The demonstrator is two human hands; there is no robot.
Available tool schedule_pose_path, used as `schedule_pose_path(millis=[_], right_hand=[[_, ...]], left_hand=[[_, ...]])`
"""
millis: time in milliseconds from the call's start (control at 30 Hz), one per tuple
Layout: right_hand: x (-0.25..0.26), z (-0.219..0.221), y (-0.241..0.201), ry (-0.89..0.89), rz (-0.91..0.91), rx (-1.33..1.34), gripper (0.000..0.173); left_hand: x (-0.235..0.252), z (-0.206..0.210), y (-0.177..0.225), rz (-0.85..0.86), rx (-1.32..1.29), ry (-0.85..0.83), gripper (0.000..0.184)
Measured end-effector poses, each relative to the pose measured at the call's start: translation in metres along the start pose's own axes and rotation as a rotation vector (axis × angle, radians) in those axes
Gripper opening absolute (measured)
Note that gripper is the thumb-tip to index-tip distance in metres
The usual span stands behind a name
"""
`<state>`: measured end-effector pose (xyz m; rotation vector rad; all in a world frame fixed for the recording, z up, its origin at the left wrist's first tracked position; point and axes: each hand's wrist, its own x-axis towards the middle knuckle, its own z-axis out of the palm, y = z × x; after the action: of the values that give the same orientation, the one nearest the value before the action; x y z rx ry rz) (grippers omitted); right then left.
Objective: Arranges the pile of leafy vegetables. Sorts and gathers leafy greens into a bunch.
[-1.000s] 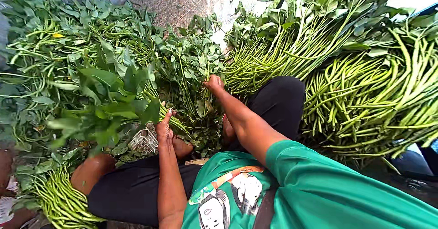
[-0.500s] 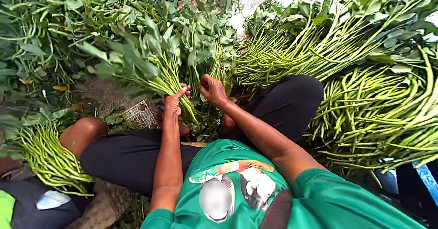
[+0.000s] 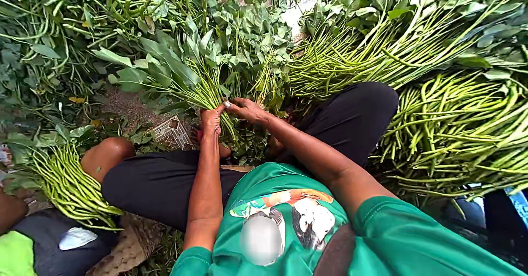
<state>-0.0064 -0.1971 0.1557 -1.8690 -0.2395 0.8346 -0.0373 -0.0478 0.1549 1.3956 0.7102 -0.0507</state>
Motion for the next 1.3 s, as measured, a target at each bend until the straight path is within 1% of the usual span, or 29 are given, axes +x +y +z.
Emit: schedule_pose_path(millis=[33,67,133,200,233,267,333,367,400,500,533,567,600,667,700,767,833,900,967,1033,1100,1167,1200,1267,1300], right_hand=[[0.008,0.002,-0.001,0.022,0.004,0.098,0.057],[0.015,0.006,-0.003,0.104,-0.003,0.164,0.052],[0.024,0.015,-0.008,0.355,-0.041,0.215,0.037],[0.025,0.023,-0.009,0.523,-0.143,0.201,0.031],[0.021,0.028,-0.008,0.544,-0.207,0.146,0.029],[0.014,0.030,-0.004,0.496,-0.254,0.040,0.027],[-0.003,0.032,0.011,0.275,-0.333,-0.202,0.019],[-0.011,0.033,0.021,0.141,-0.328,-0.312,0.016],[-0.019,0.032,0.030,0.004,-0.266,-0.416,0.017],[-0.037,0.020,0.035,-0.413,0.079,-0.721,0.024],[-0.038,0.013,0.029,-0.506,0.172,-0.798,0.032],[-0.038,0.005,0.023,-0.533,0.209,-0.841,0.040],[-0.036,-0.002,0.017,-0.477,0.193,-0.840,0.038],[-0.027,-0.012,0.009,-0.232,0.051,-0.741,0.028],[-0.021,-0.014,0.003,-0.111,-0.043,-0.664,0.031],[-0.011,-0.009,-0.011,0.029,-0.200,-0.543,0.039],[-0.002,0.007,-0.018,0.086,-0.266,-0.495,0.043],[0.003,0.022,-0.018,0.119,-0.259,-0.483,0.041],[-0.004,0.031,-0.011,0.124,-0.274,-0.518,0.040],[-0.017,0.031,0.004,0.111,-0.313,-0.605,0.037],[-0.022,0.015,0.021,0.127,-0.206,-0.659,0.034],[-0.011,-0.012,0.032,0.234,-0.036,-0.591,0.035],[-0.003,-0.028,0.034,0.290,0.039,-0.532,0.035],[0.020,-0.056,0.036,0.394,0.136,-0.452,0.036],[0.031,-0.066,0.036,0.423,0.189,-0.427,0.040]], left_hand=[[-0.001,0.002,0.000,0.016,0.032,0.008,0.051],[-0.002,0.003,-0.001,0.022,0.044,0.013,0.055],[-0.001,0.006,-0.002,0.031,0.020,0.010,0.055],[-0.001,0.006,-0.001,0.049,-0.033,0.027,0.047],[-0.001,0.003,0.003,0.068,-0.054,0.039,0.041],[-0.002,-0.003,0.009,0.087,-0.054,0.046,0.039],[0.004,-0.020,0.018,0.142,-0.053,0.079,0.031],[0.011,-0.030,0.021,0.169,-0.061,0.096,0.028],[0.017,-0.039,0.024,0.192,-0.057,0.112,0.027],[0.025,-0.056,0.027,0.234,-0.012,0.171,0.031],[0.025,-0.057,0.027,0.237,0.007,0.179,0.033],[0.024,-0.056,0.028,0.240,0.029,0.184,0.034],[0.022,-0.053,0.028,0.239,0.051,0.188,0.033],[0.018,-0.047,0.027,0.241,0.090,0.167,0.032],[0.016,-0.043,0.026,0.243,0.099,0.151,0.032],[0.013,-0.032,0.023,0.242,0.078,0.097,0.032],[0.008,-0.023,0.022,0.231,0.008,0.019,0.027],[0.005,-0.020,0.022,0.216,-0.049,-0.039,0.026],[0.009,-0.027,0.021,0.248,-0.104,-0.025,0.026],[0.014,-0.041,0.027,0.293,-0.121,0.068,0.030],[0.021,-0.059,0.036,0.354,-0.132,0.171,0.036],[0.023,-0.072,0.044,0.392,-0.160,0.200,0.030],[0.017,-0.072,0.047,0.376,-0.171,0.175,0.027],[0.000,-0.067,0.046,0.296,-0.213,0.028,0.024],[-0.004,-0.061,0.044,0.245,-0.261,-0.051,0.024]])
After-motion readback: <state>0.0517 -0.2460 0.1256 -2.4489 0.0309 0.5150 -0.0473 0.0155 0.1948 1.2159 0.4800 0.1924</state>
